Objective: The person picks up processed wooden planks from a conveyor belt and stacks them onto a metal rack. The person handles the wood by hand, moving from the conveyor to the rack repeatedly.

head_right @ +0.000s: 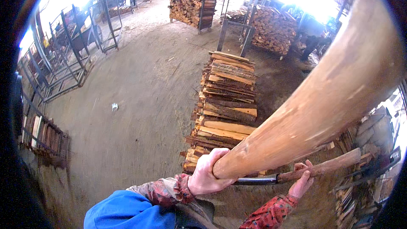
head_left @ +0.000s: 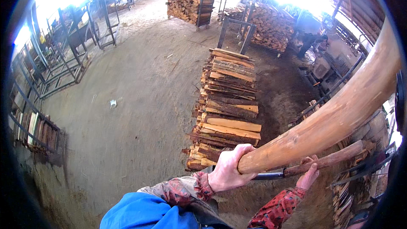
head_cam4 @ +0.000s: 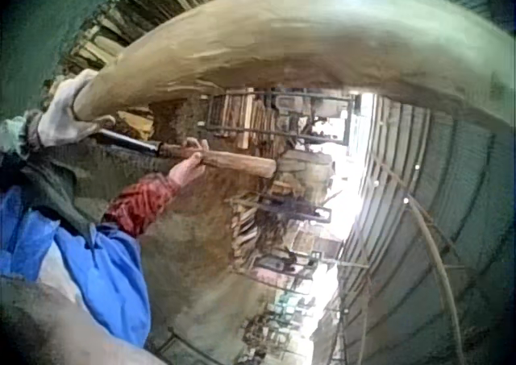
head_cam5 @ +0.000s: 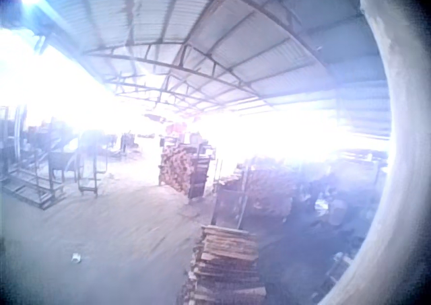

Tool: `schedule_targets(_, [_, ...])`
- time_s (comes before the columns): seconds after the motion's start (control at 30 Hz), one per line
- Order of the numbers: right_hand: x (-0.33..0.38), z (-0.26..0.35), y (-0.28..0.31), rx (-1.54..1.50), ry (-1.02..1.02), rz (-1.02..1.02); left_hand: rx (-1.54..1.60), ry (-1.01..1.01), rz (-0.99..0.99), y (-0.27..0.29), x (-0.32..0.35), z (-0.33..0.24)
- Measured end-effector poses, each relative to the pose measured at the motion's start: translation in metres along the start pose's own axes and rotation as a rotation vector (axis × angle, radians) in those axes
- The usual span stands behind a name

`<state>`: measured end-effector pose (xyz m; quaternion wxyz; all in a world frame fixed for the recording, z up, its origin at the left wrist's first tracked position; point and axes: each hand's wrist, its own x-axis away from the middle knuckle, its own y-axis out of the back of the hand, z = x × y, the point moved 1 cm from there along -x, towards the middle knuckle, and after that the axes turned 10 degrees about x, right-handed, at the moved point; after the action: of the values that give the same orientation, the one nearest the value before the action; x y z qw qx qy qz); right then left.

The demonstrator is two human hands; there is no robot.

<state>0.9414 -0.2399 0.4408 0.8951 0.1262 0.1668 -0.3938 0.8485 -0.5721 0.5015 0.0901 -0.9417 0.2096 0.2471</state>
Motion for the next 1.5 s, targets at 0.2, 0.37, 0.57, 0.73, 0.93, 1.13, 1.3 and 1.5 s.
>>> schedule_targets(0.2, [0.001,0.009,-0.011,0.140,-0.168,-0.261,-0.052,-0.030,0.073,0.002,-0.005,0.013])
schedule_targets(0.37, [0.002,0.009,-0.016,0.188,-0.121,-0.285,0.030,0.027,0.134,0.008,-0.010,0.011])
schedule_targets(0.57, [0.012,0.009,-0.019,0.100,-0.142,-0.260,0.044,-0.002,0.038,0.030,-0.012,0.003])
schedule_targets(0.73, [0.038,0.035,-0.063,0.094,-0.138,-0.157,0.041,0.050,-0.007,0.073,-0.015,0.003])
schedule_targets(0.93, [0.067,0.058,-0.107,0.237,-0.055,0.076,0.037,0.160,-0.279,0.139,-0.003,0.008])
schedule_targets(1.13, [0.083,0.073,-0.143,0.191,0.014,0.251,-0.038,0.090,-0.482,0.191,-0.013,0.014])
schedule_targets(1.3, [0.094,0.078,-0.168,0.160,0.198,0.364,-0.175,0.111,-0.652,0.216,-0.022,-0.009])
schedule_targets(1.5, [0.089,0.082,-0.186,-0.026,0.166,0.699,-0.311,0.020,-0.761,0.256,-0.016,0.019])
